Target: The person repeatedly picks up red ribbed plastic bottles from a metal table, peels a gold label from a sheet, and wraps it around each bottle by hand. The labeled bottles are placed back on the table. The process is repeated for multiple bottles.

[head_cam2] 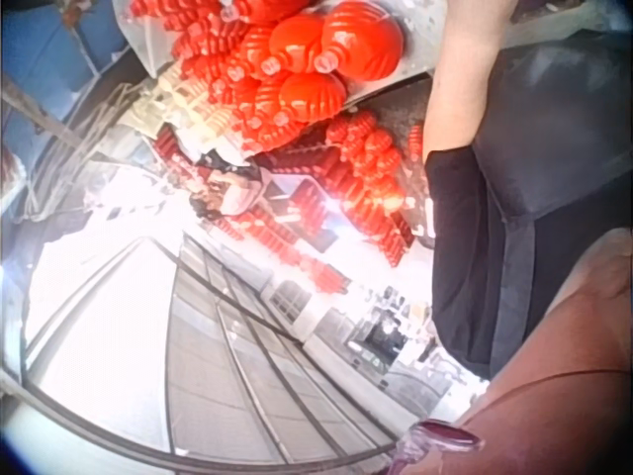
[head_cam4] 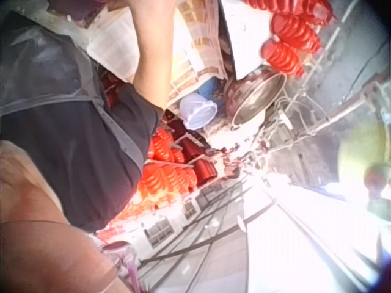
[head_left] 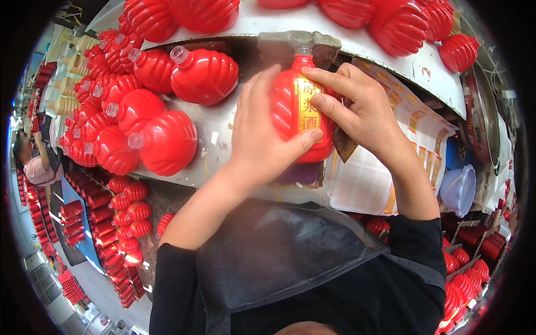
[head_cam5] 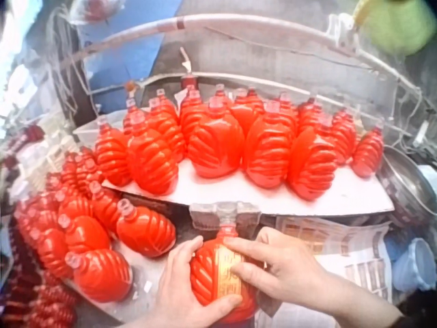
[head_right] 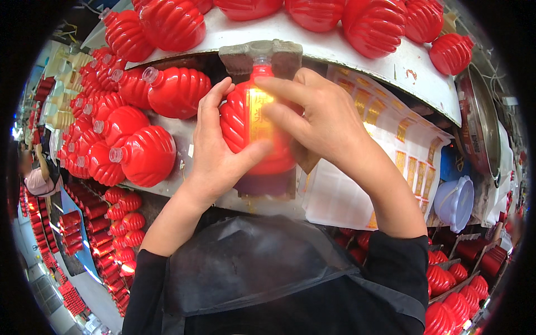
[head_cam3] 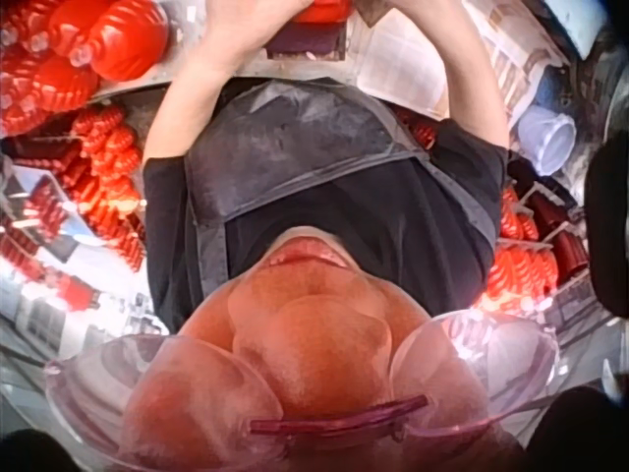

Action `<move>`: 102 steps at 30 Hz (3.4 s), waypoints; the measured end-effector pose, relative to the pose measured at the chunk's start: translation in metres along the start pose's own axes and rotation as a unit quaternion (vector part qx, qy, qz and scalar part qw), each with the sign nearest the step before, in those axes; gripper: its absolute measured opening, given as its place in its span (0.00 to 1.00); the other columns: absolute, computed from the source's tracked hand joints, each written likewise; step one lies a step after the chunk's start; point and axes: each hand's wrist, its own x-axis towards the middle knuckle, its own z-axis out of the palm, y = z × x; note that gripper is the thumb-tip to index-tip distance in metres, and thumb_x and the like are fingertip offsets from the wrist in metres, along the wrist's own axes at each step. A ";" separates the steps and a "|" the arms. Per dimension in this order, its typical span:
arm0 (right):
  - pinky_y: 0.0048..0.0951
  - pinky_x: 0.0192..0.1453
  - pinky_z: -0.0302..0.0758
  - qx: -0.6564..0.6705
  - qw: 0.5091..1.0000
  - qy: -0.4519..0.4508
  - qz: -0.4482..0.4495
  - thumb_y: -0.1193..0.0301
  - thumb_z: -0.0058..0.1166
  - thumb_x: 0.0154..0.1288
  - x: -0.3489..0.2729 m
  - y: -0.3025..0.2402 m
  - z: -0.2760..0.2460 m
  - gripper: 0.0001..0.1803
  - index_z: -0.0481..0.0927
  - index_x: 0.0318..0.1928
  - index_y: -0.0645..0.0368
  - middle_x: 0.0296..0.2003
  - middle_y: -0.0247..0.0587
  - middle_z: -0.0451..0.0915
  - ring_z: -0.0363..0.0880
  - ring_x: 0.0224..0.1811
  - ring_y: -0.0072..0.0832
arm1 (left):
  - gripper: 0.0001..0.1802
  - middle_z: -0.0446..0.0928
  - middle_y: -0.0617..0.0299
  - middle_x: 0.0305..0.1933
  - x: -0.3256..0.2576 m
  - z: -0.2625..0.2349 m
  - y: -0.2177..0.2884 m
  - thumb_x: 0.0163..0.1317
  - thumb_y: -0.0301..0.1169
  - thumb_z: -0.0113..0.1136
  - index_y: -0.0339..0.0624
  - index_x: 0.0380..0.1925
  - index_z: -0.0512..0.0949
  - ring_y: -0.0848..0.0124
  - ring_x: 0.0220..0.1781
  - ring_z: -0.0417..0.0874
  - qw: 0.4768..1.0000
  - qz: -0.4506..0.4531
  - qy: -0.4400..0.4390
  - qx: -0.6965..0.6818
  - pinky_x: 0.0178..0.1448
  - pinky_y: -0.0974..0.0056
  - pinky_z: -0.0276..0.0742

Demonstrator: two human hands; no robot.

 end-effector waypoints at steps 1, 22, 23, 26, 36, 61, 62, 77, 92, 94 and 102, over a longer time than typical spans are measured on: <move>0.35 0.39 0.75 -0.006 1.000 -0.001 -0.001 0.65 0.64 0.69 0.001 0.001 -0.001 0.21 0.87 0.61 0.49 0.32 0.40 0.74 0.76 0.33 0.34 | 0.57 0.67 0.40 0.71 0.000 0.000 0.000 0.51 0.50 0.80 0.35 0.75 0.61 0.43 0.72 0.70 1.000 0.005 0.001 0.006 0.75 0.46 0.67; 0.25 0.31 0.62 0.055 0.992 0.010 0.116 0.50 0.71 0.62 -0.035 -0.008 0.007 0.44 0.72 0.77 0.43 0.22 0.26 0.61 0.63 0.26 0.18 | 0.34 0.71 0.47 0.68 0.002 0.000 -0.001 0.57 0.36 0.77 0.38 0.62 0.77 0.54 0.71 0.73 0.998 0.004 0.025 -0.059 0.75 0.54 0.70; 0.25 0.31 0.62 0.055 0.992 0.009 0.115 0.50 0.71 0.62 -0.035 -0.007 0.007 0.44 0.72 0.77 0.43 0.22 0.26 0.62 0.64 0.26 0.18 | 0.35 0.71 0.48 0.68 0.002 0.000 -0.001 0.56 0.36 0.78 0.38 0.62 0.77 0.54 0.71 0.74 0.998 0.009 0.028 -0.053 0.74 0.54 0.71; 0.25 0.31 0.63 0.056 0.992 0.010 0.113 0.51 0.71 0.61 -0.037 -0.006 0.006 0.44 0.72 0.77 0.43 0.22 0.26 0.63 0.64 0.26 0.18 | 0.35 0.71 0.48 0.68 0.001 -0.001 -0.001 0.55 0.36 0.78 0.39 0.63 0.78 0.54 0.72 0.73 0.998 0.005 0.027 -0.060 0.75 0.54 0.71; 0.23 0.34 0.66 0.057 0.992 0.018 0.111 0.54 0.72 0.59 -0.038 -0.007 0.009 0.45 0.72 0.77 0.44 0.23 0.27 0.69 0.66 0.27 0.16 | 0.35 0.71 0.48 0.70 0.001 -0.001 -0.002 0.55 0.36 0.78 0.41 0.64 0.78 0.55 0.73 0.73 0.998 -0.007 0.021 -0.065 0.76 0.54 0.70; 0.20 0.43 0.68 0.194 0.970 -0.035 0.143 0.61 0.56 0.78 -0.032 0.009 0.000 0.29 0.73 0.76 0.45 0.32 0.25 0.71 0.67 0.37 0.15 | 0.32 0.67 0.48 0.72 0.001 -0.002 -0.005 0.62 0.36 0.71 0.39 0.66 0.75 0.56 0.74 0.71 0.989 -0.028 0.001 -0.145 0.78 0.57 0.67; 0.20 0.42 0.68 0.196 0.969 -0.034 0.145 0.62 0.56 0.78 -0.032 0.009 0.001 0.28 0.73 0.76 0.45 0.31 0.25 0.71 0.67 0.37 0.15 | 0.33 0.67 0.48 0.72 0.002 -0.001 -0.005 0.61 0.36 0.72 0.39 0.66 0.75 0.56 0.73 0.72 0.989 -0.032 0.003 -0.147 0.77 0.56 0.67; 0.25 0.47 0.75 0.201 0.978 0.015 0.049 0.66 0.55 0.79 -0.013 0.008 -0.003 0.22 0.81 0.69 0.50 0.36 0.31 0.80 0.75 0.39 0.21 | 0.45 0.70 0.47 0.68 0.003 0.005 0.000 0.54 0.38 0.78 0.38 0.70 0.68 0.52 0.71 0.74 0.983 -0.082 0.022 -0.162 0.74 0.52 0.71; 0.25 0.35 0.68 0.117 0.991 -0.040 0.040 0.68 0.68 0.66 -0.005 0.014 0.002 0.26 0.84 0.65 0.54 0.29 0.31 0.72 0.64 0.28 0.19 | 0.44 0.71 0.47 0.65 0.008 0.002 0.001 0.51 0.40 0.79 0.41 0.68 0.71 0.50 0.68 0.73 1.000 -0.010 0.021 -0.018 0.72 0.48 0.72; 0.24 0.35 0.67 0.134 0.988 -0.054 0.055 0.69 0.68 0.66 -0.003 0.016 0.001 0.27 0.84 0.66 0.54 0.29 0.29 0.72 0.64 0.29 0.18 | 0.44 0.71 0.47 0.64 0.008 0.002 0.001 0.50 0.40 0.79 0.41 0.67 0.71 0.50 0.68 0.73 0.999 -0.010 0.020 -0.026 0.72 0.48 0.72; 0.20 0.50 0.80 0.432 0.875 0.059 0.211 0.58 0.54 0.81 0.030 0.011 -0.033 0.20 0.84 0.56 0.62 0.41 0.29 0.82 0.81 0.45 0.16 | 0.45 0.71 0.47 0.65 0.010 0.003 0.000 0.50 0.40 0.79 0.42 0.68 0.71 0.50 0.69 0.73 0.999 -0.003 0.027 -0.018 0.72 0.49 0.72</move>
